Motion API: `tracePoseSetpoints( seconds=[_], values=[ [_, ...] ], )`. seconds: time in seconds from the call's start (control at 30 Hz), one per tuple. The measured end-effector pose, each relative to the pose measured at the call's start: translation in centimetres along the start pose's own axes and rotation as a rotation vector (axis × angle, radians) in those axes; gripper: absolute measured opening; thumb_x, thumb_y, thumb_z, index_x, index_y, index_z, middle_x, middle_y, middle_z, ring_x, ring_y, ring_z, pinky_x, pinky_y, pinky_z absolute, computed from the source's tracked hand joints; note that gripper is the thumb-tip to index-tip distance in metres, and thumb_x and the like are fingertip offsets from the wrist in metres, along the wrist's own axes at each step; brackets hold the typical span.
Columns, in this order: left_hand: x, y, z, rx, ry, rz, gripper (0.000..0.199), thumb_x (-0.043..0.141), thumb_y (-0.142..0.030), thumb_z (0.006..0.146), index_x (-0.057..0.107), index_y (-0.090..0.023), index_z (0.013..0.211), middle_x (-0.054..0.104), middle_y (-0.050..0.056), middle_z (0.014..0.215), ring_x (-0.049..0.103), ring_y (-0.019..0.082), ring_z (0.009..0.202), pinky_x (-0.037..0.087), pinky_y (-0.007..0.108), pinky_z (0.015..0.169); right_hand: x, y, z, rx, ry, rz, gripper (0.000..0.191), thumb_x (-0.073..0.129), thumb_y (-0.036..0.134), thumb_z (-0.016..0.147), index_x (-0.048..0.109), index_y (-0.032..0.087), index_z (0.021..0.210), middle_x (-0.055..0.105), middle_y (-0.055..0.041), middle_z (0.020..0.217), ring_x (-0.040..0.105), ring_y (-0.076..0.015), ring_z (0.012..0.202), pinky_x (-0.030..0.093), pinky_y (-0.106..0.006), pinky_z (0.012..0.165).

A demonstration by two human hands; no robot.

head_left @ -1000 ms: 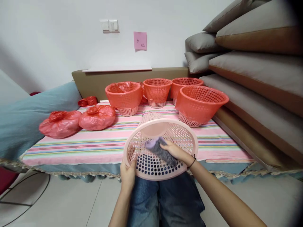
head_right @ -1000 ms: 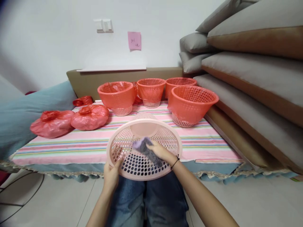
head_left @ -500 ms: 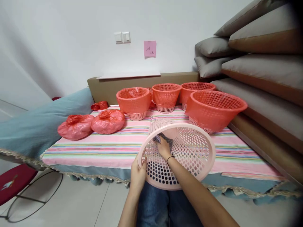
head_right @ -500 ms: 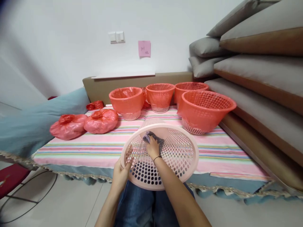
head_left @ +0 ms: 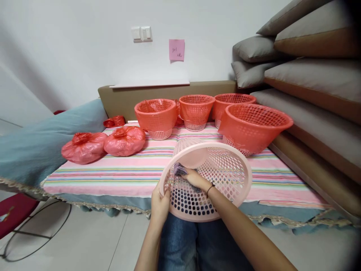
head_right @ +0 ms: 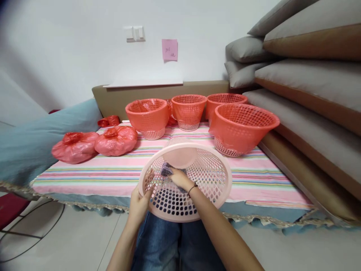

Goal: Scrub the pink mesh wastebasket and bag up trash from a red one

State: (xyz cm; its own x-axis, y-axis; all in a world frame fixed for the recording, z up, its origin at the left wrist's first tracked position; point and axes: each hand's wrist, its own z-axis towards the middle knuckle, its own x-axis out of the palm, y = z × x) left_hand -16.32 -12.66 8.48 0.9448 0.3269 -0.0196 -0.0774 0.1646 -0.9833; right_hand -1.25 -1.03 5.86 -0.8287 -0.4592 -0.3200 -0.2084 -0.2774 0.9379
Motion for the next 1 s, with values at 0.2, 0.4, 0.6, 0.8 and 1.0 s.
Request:
tracePoseSetpoints(
  seconds=[0.2, 0.4, 0.6, 0.8, 1.0],
  values=[
    [-0.3, -0.3, 0.1, 0.006, 0.003, -0.019, 0.053, 0.068, -0.026, 0.071, 0.067, -0.018, 0.124, 0.066, 0.011, 0.132, 0.056, 0.030, 0.131, 0.034, 0.046, 0.118, 0.1, 3.3, -6.9, -0.091, 0.247, -0.171, 0.035, 0.053, 0.015, 0.085, 0.069, 0.022, 0.115, 0.070, -0.0045, 0.123, 0.062, -0.0215, 0.113, 0.044, -0.036, 0.106],
    [-0.9, -1.2, 0.7, 0.008, 0.004, 0.009, 0.050, 0.067, -0.025, 0.070, 0.069, -0.016, 0.120, 0.068, 0.012, 0.130, 0.058, 0.030, 0.128, 0.035, 0.046, 0.117, -0.2, 5.8, -12.8, -0.097, 0.390, -0.495, 0.035, 0.048, 0.007, 0.079, 0.067, 0.020, 0.105, 0.068, -0.0071, 0.112, 0.059, -0.0230, 0.107, 0.044, -0.038, 0.098],
    [-1.1, -3.0, 1.9, 0.077, 0.002, 0.135, 0.044, 0.066, -0.024, 0.068, 0.073, -0.016, 0.111, 0.075, 0.010, 0.113, 0.066, 0.031, 0.114, 0.043, 0.049, 0.110, -1.2, 6.7, -15.0, 0.135, 0.370, -0.894, 0.038, 0.044, 0.004, 0.075, 0.066, 0.020, 0.101, 0.066, -0.0110, 0.111, 0.054, -0.0338, 0.114, 0.029, -0.062, 0.104],
    [-0.3, -1.2, 0.0, 0.049, -0.060, 0.038, 0.054, 0.074, -0.035, 0.075, 0.064, -0.017, 0.124, 0.068, 0.012, 0.129, 0.060, 0.030, 0.123, 0.041, 0.046, 0.112, -1.9, 6.0, -15.1, 0.069, 0.344, -0.800, 0.038, 0.044, 0.005, 0.072, 0.065, 0.020, 0.101, 0.066, -0.0107, 0.110, 0.055, -0.0314, 0.111, 0.034, -0.057, 0.102],
    [0.5, 2.4, -2.5, 0.025, -0.152, -0.117, 0.060, 0.073, -0.039, 0.079, 0.057, -0.020, 0.134, 0.059, 0.013, 0.141, 0.053, 0.028, 0.133, 0.038, 0.043, 0.116, -2.7, 5.1, -14.8, 0.079, 0.216, -0.497, 0.049, 0.044, 0.006, 0.075, 0.064, 0.022, 0.116, 0.067, -0.0086, 0.120, 0.057, -0.0265, 0.116, 0.031, -0.051, 0.110]
  ],
)
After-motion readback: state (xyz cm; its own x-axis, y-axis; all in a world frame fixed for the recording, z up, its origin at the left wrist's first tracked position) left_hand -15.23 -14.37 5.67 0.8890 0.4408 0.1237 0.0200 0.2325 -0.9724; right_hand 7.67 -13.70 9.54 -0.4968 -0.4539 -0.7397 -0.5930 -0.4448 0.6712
